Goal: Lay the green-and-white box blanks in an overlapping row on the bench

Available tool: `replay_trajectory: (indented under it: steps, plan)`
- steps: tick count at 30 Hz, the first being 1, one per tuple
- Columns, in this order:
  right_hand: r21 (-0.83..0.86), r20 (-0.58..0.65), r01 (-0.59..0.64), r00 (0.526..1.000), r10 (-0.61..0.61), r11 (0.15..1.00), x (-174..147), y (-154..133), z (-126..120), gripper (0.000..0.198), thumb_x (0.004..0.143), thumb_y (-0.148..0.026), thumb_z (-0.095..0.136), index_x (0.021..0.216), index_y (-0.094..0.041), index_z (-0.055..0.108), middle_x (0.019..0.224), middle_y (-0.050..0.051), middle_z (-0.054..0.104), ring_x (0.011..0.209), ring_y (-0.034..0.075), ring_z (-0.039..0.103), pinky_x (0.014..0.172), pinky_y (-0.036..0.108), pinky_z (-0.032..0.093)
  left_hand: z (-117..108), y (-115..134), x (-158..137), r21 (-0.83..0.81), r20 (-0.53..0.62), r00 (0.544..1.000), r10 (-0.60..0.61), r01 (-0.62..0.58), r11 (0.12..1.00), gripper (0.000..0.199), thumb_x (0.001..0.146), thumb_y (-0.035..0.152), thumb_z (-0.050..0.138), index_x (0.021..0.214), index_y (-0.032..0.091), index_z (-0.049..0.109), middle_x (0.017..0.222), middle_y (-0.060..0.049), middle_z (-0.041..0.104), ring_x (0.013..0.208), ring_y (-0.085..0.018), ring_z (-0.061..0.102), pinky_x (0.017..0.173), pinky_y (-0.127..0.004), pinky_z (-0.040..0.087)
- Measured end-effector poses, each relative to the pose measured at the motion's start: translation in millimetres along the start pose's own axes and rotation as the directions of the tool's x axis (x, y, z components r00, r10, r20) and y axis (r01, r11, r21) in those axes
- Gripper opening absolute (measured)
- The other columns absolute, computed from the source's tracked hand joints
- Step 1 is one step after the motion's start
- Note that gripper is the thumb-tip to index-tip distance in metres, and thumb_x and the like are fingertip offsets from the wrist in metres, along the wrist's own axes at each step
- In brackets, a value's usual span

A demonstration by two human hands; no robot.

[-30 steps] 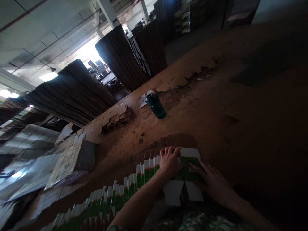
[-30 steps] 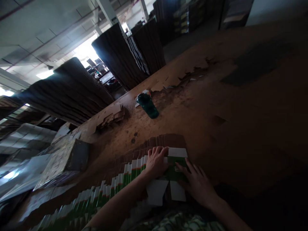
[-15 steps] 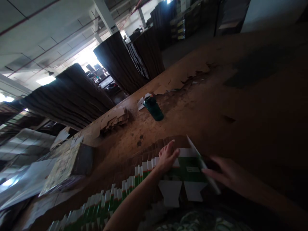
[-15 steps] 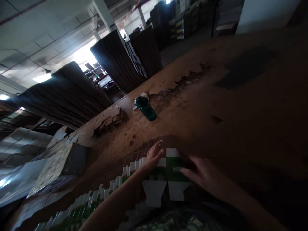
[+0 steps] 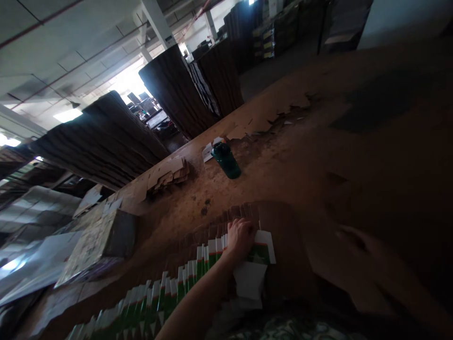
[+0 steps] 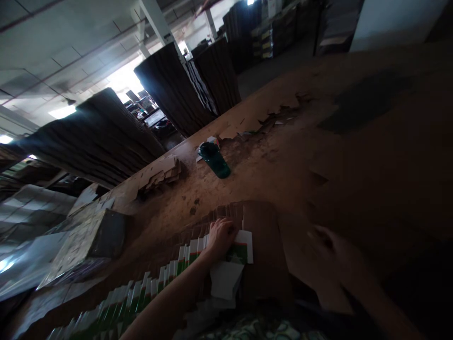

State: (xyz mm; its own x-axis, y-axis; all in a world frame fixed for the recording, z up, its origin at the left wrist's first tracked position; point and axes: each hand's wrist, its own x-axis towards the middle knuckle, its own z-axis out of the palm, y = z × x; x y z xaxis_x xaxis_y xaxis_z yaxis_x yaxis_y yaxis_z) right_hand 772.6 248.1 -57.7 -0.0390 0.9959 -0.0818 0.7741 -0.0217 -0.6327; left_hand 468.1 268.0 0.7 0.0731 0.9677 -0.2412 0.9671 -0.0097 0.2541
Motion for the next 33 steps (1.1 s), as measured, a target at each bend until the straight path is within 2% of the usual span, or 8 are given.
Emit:
replay_trajectory:
  steps: [4,7,10,18,22,25,29,33]
  plan:
    - [0.249,0.143,0.084,0.982,-0.123,0.965,-14,-52,51,0.065,0.088,-0.065,0.026,0.120,-0.022,0.063,0.134,0.012,0.057,0.124,0.032,0.051,0.103,0.049,0.042,0,-1,-1,-0.003,-0.018,0.999,-0.027,0.027,1.000,0.015,0.085,0.023,0.056,0.084,0.025,0.070,0.101,0.000,0.069,0.101,-0.020,0.056,0.085,-0.034,0.038]
    - [0.196,0.233,0.082,0.964,-0.127,0.977,-34,-64,97,0.072,0.084,-0.070,0.035,0.140,-0.026,0.045,0.156,0.010,0.024,0.139,0.034,0.025,0.108,0.051,0.034,4,-2,-1,0.002,-0.032,0.999,-0.038,0.039,0.999,0.013,0.085,0.024,0.057,0.081,0.025,0.069,0.098,0.000,0.069,0.099,-0.020,0.056,0.085,-0.034,0.037]
    - [0.152,0.261,0.089,0.957,-0.127,0.984,-46,-55,119,0.068,0.087,-0.064,0.037,0.146,-0.029,0.034,0.160,0.009,0.006,0.141,0.034,0.019,0.107,0.051,0.034,8,-3,-1,0.008,-0.046,0.999,-0.028,0.029,1.000,0.014,0.086,0.025,0.056,0.079,0.025,0.068,0.096,0.001,0.068,0.097,-0.019,0.056,0.085,-0.035,0.037]
    - [-0.013,0.151,0.239,0.960,-0.235,0.971,-46,-57,125,0.058,0.092,-0.051,0.038,0.145,-0.030,0.035,0.159,0.011,0.013,0.139,0.034,0.028,0.104,0.053,0.037,11,3,-6,0.075,-0.026,0.999,0.024,-0.022,0.997,0.014,0.088,0.031,0.052,0.095,0.027,0.064,0.105,0.000,0.063,0.104,-0.022,0.052,0.091,-0.040,0.036]
    - [-0.166,0.219,0.236,0.956,-0.198,0.957,-32,-59,110,0.053,0.088,-0.051,0.042,0.137,-0.030,0.050,0.148,0.011,0.041,0.132,0.036,0.041,0.101,0.055,0.039,20,9,-8,0.099,0.008,0.992,0.128,-0.128,0.987,0.052,0.080,0.039,0.062,0.129,0.032,0.047,0.134,-0.004,0.048,0.123,-0.026,0.039,0.104,-0.046,0.028]
    - [-0.225,0.284,0.293,0.932,-0.225,0.929,-23,-27,80,0.047,0.083,-0.040,0.049,0.127,-0.028,0.060,0.140,0.012,0.051,0.129,0.034,0.045,0.101,0.052,0.041,27,9,-7,0.116,0.043,0.990,0.132,-0.136,0.984,0.060,0.079,0.038,0.063,0.134,0.033,0.042,0.139,-0.005,0.043,0.129,-0.028,0.034,0.109,-0.052,0.023]
    - [-0.370,0.073,0.217,0.976,-0.204,0.903,-24,27,32,0.056,0.068,-0.023,0.054,0.122,-0.022,0.064,0.143,0.018,0.046,0.134,0.044,0.032,0.098,0.063,0.036,32,9,-5,0.089,0.061,0.991,0.120,-0.125,0.988,0.059,0.080,0.034,0.063,0.135,0.034,0.042,0.139,-0.004,0.044,0.131,-0.028,0.033,0.111,-0.055,0.018]
    - [-0.079,0.137,0.132,0.983,-0.121,0.988,-19,-15,-6,0.057,0.068,-0.028,0.051,0.123,-0.019,0.061,0.131,0.017,0.058,0.122,0.039,0.050,0.097,0.054,0.043,19,12,-2,-0.034,0.065,0.995,0.070,-0.068,0.997,0.063,0.080,0.037,0.062,0.138,0.033,0.038,0.139,-0.003,0.046,0.131,-0.027,0.035,0.112,-0.051,0.019]
